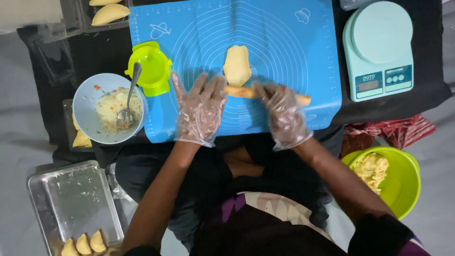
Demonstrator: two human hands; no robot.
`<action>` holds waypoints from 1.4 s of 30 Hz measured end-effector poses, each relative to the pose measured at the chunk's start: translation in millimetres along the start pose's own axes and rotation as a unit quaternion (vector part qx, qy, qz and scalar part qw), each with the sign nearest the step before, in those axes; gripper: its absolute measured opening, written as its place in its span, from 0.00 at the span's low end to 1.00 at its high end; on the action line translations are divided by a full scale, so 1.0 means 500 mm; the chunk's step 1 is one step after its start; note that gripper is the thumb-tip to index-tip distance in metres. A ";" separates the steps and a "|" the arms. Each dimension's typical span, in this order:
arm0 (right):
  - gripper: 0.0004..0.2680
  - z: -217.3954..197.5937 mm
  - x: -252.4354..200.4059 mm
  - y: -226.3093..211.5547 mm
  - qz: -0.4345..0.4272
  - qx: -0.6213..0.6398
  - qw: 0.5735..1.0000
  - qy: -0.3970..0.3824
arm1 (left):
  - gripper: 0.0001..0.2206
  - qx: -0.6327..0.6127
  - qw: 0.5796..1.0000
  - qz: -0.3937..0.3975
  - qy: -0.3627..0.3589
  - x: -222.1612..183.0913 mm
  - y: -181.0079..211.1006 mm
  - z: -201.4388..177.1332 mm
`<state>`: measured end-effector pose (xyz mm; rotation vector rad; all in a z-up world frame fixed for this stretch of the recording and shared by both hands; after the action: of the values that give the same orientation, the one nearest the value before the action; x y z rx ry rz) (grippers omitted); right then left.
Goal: Flattening small dough balls into circles using a rolling pin on a silicone mat for food preparation.
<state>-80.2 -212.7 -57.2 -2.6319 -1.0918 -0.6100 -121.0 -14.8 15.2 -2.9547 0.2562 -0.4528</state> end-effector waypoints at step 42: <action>0.10 -0.186 0.068 0.025 -0.033 0.064 0.996 -0.046 | 0.28 -0.023 0.992 0.039 -0.115 -0.005 0.034 0.035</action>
<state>-76.5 -233.8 40.1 -2.5449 -1.2051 -0.4203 -120.5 -28.8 -4.7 -2.9927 0.3557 -0.0971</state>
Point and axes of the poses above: each hand's wrist, its own x-axis towards the middle knuckle, its own z-axis out of the palm, y = z × x, the point moved 5 cm from there along x, towards the middle knuckle, and after that the axes turned 7 degrees about x, right-handed, at the moved point
